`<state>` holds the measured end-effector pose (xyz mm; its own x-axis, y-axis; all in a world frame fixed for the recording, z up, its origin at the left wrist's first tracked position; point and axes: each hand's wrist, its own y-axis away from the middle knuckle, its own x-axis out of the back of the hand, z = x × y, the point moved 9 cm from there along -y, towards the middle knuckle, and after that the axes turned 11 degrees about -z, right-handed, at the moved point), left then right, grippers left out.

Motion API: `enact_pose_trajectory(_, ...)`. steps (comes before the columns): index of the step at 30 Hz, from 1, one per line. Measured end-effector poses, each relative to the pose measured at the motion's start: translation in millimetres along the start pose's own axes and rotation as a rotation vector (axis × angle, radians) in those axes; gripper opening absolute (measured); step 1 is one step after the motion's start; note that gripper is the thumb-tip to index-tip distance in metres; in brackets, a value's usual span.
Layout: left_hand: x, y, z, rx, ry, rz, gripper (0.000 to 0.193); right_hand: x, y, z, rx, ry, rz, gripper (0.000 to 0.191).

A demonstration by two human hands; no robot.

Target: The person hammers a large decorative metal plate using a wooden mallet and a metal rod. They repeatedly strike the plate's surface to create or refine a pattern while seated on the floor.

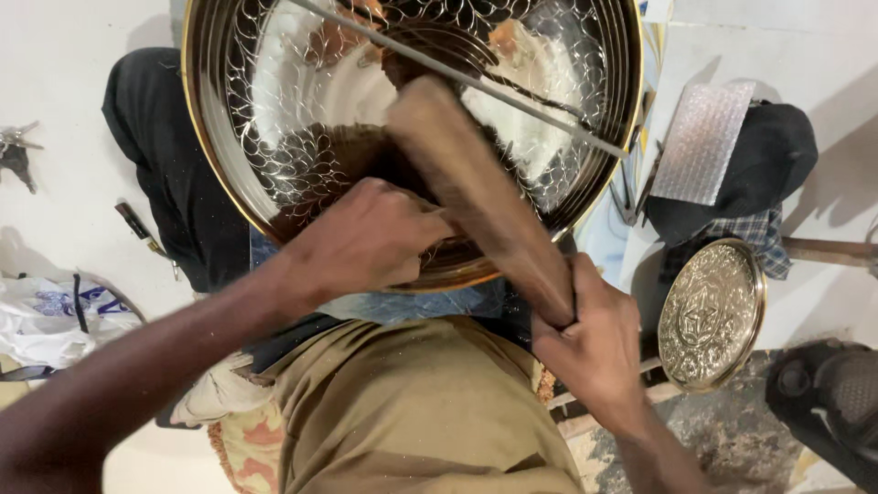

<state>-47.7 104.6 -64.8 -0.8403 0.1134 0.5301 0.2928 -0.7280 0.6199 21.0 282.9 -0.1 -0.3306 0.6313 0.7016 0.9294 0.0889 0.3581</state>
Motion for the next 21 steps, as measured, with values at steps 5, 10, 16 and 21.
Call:
enact_pose_trajectory(5, 30.3, 7.0, 23.9, -0.466, -0.006, 0.236, 0.032, -24.1, 28.1, 13.6, -0.068, -0.503, 0.246, 0.031)
enact_pose_trajectory(10, 20.3, -5.0, 20.5, -0.494, -0.185, 0.081, 0.059, -36.7, 48.3, 23.0, -0.007, -0.333, 0.368, 0.019)
enact_pose_trajectory(16, 61.3, 44.1, 44.0, -0.991, -0.024, 0.417, 0.043, -64.8, 66.9, 58.3, -0.145, -0.446, 0.485, 0.018)
enact_pose_trajectory(21, 26.9, -9.3, 26.3, -0.472, -0.199, -0.107, 0.027, -80.4, 68.2, 57.3, -0.126, -0.164, 0.372, 0.028)
